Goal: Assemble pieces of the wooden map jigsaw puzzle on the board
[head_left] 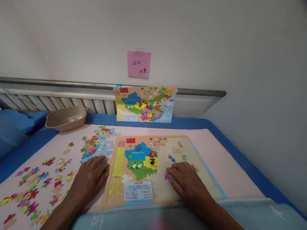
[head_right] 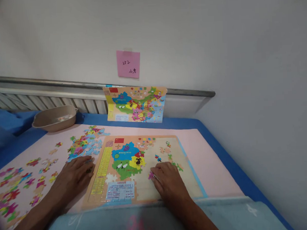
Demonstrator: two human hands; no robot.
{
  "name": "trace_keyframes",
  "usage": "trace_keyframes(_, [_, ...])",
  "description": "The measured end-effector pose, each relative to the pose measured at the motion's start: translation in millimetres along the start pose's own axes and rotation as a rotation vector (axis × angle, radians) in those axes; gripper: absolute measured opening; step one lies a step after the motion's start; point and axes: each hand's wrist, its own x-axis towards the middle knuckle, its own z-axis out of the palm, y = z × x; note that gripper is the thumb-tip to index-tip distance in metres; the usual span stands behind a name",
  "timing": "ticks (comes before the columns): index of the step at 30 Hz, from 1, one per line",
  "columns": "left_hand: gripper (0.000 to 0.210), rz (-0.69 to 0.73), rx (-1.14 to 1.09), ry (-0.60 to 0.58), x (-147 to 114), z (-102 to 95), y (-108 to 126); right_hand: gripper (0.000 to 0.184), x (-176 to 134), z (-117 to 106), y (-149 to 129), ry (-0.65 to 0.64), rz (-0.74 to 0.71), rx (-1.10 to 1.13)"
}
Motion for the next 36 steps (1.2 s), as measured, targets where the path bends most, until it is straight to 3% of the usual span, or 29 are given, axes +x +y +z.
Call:
trace_keyframes(10, [0.028,0.012,0.012,0.046,1,5.0,-3,0.018,-1,1,-5,-0.052,0.031,0.028])
trace_keyframes(19, [0.027,-0.002,0.047,0.060,-3,12.3,-8,0.014,-1,-1,-4,0.001,0.050,0.030])
trace_keyframes(24, [0.024,0.007,0.087,0.115,-6,14.9,-13,0.030,-7,8,11,0.114,-0.027,-0.145])
trace_keyframes(28, [0.022,0.051,0.153,0.183,-3,13.6,-12,0.038,-12,17,28,0.114,-0.062,-0.271])
trace_keyframes(33, [0.025,0.128,0.179,0.285,5,8.7,-7,0.037,-12,29,46,0.157,-0.167,-0.376])
trace_keyframes(36, [0.026,0.163,0.201,0.296,-2,20.4,-18,0.031,-12,38,60,0.212,-0.220,-0.415])
